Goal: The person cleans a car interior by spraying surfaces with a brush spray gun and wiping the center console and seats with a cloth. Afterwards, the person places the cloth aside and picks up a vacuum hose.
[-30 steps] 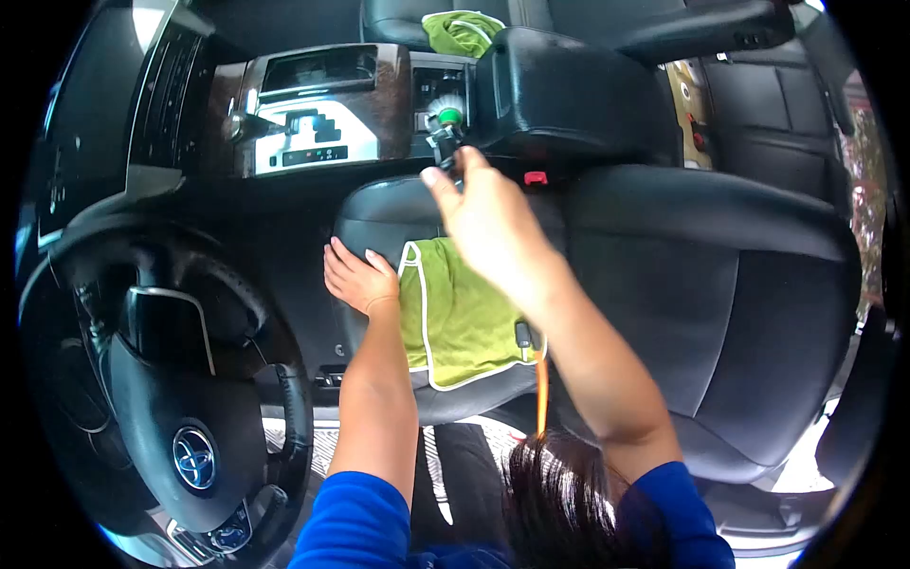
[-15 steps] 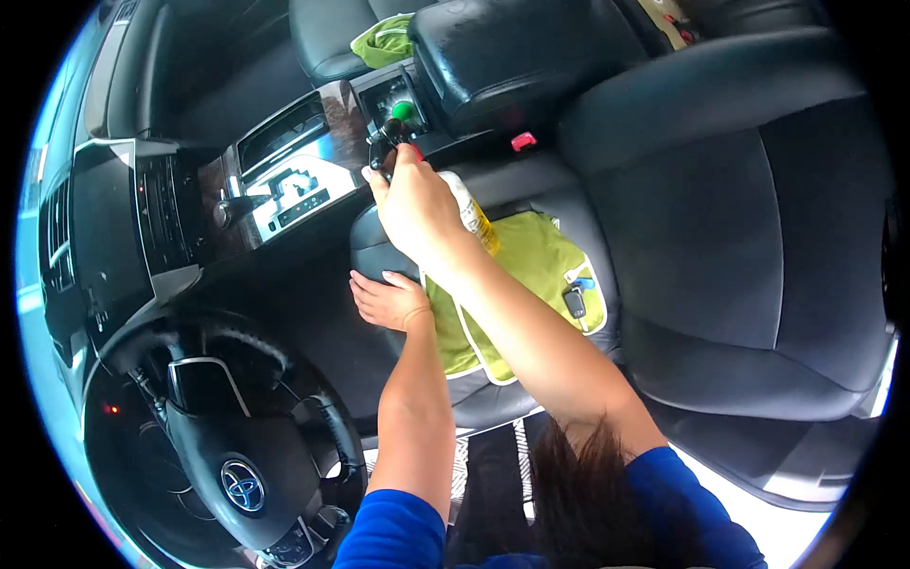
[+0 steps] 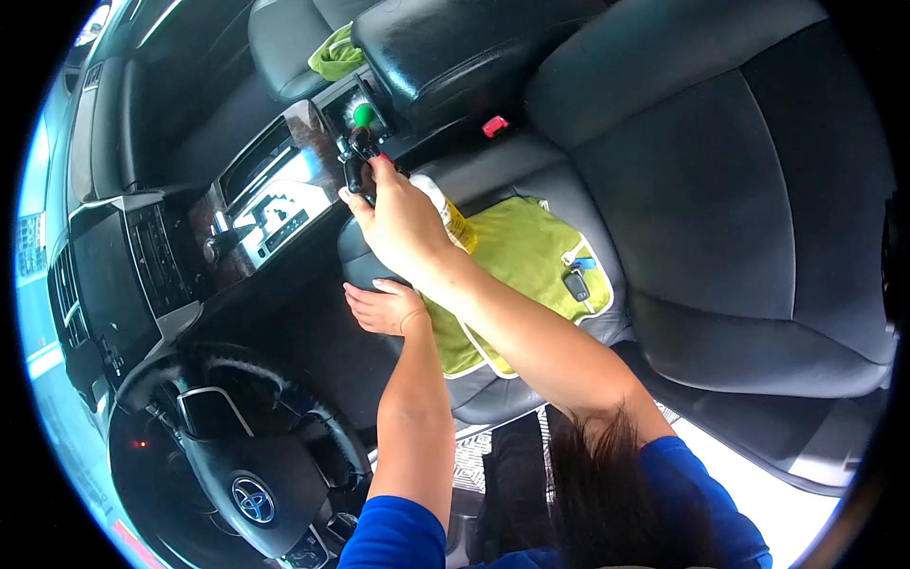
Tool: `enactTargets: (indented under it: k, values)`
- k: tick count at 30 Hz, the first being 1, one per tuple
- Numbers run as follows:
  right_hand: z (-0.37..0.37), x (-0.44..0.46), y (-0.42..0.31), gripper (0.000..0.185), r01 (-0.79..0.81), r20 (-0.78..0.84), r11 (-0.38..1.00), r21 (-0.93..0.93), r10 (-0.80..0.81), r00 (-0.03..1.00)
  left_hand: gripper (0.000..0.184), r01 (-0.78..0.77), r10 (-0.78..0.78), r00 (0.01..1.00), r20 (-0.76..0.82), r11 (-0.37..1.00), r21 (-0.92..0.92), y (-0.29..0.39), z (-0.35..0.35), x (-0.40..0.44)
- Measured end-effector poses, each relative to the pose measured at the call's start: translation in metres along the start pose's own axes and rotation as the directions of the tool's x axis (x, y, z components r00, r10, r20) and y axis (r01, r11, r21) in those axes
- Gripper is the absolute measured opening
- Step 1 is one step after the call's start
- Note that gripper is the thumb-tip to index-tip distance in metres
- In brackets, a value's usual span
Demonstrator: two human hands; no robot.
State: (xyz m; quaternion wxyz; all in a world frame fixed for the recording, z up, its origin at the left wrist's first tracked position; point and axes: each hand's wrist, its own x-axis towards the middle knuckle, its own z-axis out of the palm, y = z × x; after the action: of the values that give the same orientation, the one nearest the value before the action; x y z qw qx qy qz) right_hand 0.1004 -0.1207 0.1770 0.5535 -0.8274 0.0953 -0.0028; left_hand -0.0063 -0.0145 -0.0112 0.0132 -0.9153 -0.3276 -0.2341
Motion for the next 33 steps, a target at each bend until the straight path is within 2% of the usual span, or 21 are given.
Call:
enactTargets:
  k: [11, 13, 14, 19, 21, 25, 27, 29, 30, 33]
  values:
    - [0.001, 0.006, -0.003, 0.039, 0.030, -0.017, 0.998, 0.061, -0.029, 0.999, 0.052, 0.009, -0.009, 1.000, -0.021, 1.000, -0.006, -0.001, 0.002, 0.000]
    - [-0.001, 0.004, -0.004, 0.046, 0.127, 0.000, 0.991, 0.038, -0.127, 0.992, 0.053, 0.013, -0.014, 1.000, -0.020, 1.000, -0.016, -0.001, 0.003, 0.000]
    - [-0.002, 0.005, -0.004, 0.049, 0.125, 0.039, 0.990, 0.066, -0.127, 0.991, 0.054, 0.020, -0.020, 1.000, -0.019, 1.000, -0.024, -0.002, 0.003, 0.000]
    - [0.000, 0.003, -0.007, 0.043, 0.105, 0.014, 0.994, 0.025, -0.106, 0.994, 0.055, 0.032, -0.033, 0.999, -0.008, 0.999, -0.028, 0.001, -0.001, -0.001]
    - [0.001, 0.005, -0.007, 0.043, 0.039, 0.002, 0.999, -0.018, -0.039, 0.999, 0.055, 0.028, -0.029, 0.999, -0.015, 0.999, -0.039, 0.001, 0.001, 0.000]
    - [0.002, 0.003, -0.003, 0.043, 0.031, -0.017, 0.998, 0.048, -0.030, 0.999, 0.054, 0.032, -0.032, 0.999, -0.001, 0.999, -0.023, -0.001, 0.003, 0.000]
    - [-0.005, -0.003, -0.005, 0.042, 0.140, -0.022, 0.990, 0.026, -0.140, 0.990, 0.054, 0.036, -0.036, 0.999, 0.005, 0.999, -0.033, -0.001, 0.003, 0.000]
    - [-0.013, -0.011, -0.012, 0.041, 0.111, 0.042, 0.994, 0.011, -0.111, 0.993, 0.048, -0.001, 0.003, 1.000, -0.028, 0.997, 0.072, -0.002, 0.006, -0.002]
    - [-0.014, -0.014, -0.016, 0.042, 0.107, 0.043, 0.994, -0.001, -0.106, 0.993, 0.048, 0.004, -0.002, 1.000, -0.025, 0.997, 0.072, 0.000, 0.003, -0.002]
    - [-0.023, -0.021, -0.028, 0.042, 0.032, 0.175, 0.999, -0.012, -0.029, 0.984, 0.042, 0.020, -0.020, 1.000, 0.008, 0.997, 0.074, 0.003, -0.006, 0.003]
